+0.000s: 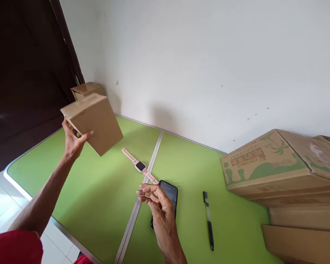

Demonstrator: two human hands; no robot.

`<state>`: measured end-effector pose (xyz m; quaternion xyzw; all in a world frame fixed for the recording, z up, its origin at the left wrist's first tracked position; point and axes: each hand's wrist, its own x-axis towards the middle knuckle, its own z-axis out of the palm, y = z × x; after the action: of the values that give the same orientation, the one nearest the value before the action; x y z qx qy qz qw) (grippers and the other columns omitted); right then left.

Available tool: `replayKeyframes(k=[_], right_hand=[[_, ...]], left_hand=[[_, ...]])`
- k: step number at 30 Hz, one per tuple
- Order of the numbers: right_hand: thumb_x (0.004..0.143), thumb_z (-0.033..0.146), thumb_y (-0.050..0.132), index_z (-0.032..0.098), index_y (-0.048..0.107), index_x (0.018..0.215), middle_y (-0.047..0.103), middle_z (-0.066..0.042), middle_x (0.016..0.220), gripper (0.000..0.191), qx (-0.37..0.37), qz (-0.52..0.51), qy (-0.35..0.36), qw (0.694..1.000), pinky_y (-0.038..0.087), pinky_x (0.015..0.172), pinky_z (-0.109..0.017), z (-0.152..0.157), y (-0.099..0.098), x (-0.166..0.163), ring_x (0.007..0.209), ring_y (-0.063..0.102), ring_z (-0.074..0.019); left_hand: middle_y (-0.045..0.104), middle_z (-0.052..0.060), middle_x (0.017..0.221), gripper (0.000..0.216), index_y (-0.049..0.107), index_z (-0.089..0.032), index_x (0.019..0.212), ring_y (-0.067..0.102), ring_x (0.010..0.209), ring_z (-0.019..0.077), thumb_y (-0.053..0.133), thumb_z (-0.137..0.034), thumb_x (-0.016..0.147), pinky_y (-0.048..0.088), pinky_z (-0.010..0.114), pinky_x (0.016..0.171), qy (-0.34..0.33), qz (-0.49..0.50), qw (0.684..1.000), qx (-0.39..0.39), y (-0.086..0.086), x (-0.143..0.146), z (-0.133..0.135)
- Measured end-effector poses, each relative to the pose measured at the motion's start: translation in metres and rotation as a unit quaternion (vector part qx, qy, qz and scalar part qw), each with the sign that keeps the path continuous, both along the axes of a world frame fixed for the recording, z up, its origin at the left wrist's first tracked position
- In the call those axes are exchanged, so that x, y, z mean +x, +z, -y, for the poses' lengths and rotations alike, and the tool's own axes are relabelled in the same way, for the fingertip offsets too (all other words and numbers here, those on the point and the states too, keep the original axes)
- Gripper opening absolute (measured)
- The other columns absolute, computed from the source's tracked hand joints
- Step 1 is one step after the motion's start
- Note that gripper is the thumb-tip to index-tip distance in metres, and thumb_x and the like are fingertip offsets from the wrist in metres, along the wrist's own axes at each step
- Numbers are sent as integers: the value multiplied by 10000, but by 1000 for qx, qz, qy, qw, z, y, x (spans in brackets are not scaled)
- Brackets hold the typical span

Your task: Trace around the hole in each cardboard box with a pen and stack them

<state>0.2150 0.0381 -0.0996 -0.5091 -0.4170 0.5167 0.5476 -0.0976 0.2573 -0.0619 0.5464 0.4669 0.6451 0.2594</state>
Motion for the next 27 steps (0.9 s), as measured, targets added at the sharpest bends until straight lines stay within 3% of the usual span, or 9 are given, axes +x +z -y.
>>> replayKeyframes(k=[2,6,8,11,17,21,23,25,27], right_hand=[[935,314,694,261,788,1004,788,-99,1198,128,6,-20,5,1000,641,949,-404,10,1,0,1075,762,-280],[903,307,722,251,780,952,780,-104,1184,95,29,-46,5,998,627,971,-433,35,9,0,1102,752,-303],[882,294,750,246,754,865,780,-99,1165,51,41,-60,-13,997,626,965,-424,50,13,3,1104,746,-302],[845,285,795,236,650,698,789,-92,1090,213,66,-84,-52,993,630,922,-400,75,20,7,1006,746,-277],[793,339,883,232,633,644,802,-118,1041,310,99,-114,-118,982,630,890,-426,104,25,14,966,746,-301],[836,446,906,250,623,635,681,-42,717,399,114,-106,-116,981,609,885,-412,107,23,16,896,725,-288],[841,475,918,263,658,671,614,-10,652,376,103,-95,-127,982,590,907,-390,107,23,19,909,720,-277],[855,518,912,288,759,822,732,-29,835,278,86,-67,-145,983,572,934,-374,105,23,23,1024,721,-277],[890,595,872,324,806,1081,788,-62,1189,338,75,-36,-132,988,559,990,-394,102,23,26,1235,681,-307]], left_hand=[[572,161,1481,1198,402,-283,1477,615,1374,430,1045,-614,521,615,556,1028,-13,17,999,-31,0,6,44],[646,139,1407,982,484,-267,1406,665,1294,394,997,-570,625,639,511,981,-73,52,994,-57,0,23,123],[646,140,1414,943,505,-253,1397,660,1291,393,980,-568,646,636,509,984,-95,57,992,-67,1,28,153],[638,146,1422,937,505,-242,1432,635,1337,410,960,-567,680,611,544,1045,-121,63,988,-78,2,32,187],[691,135,1276,963,481,-223,1504,581,1432,455,935,-558,724,559,610,1137,-162,58,980,-103,0,37,229],[687,150,1350,974,481,-228,1527,561,1451,475,913,-587,730,539,626,1162,-173,41,975,-131,0,37,247],[686,161,1378,972,500,-222,1527,585,1410,485,894,-609,727,555,630,1135,-193,31,968,-156,3,36,255],[691,169,1391,987,522,-214,1525,612,1362,490,893,-621,705,571,627,1111,-220,28,957,-185,7,36,262],[687,170,1417,1017,527,-218,1535,618,1354,493,911,-610,679,587,614,1096,-257,37,941,-215,11,40,268]])
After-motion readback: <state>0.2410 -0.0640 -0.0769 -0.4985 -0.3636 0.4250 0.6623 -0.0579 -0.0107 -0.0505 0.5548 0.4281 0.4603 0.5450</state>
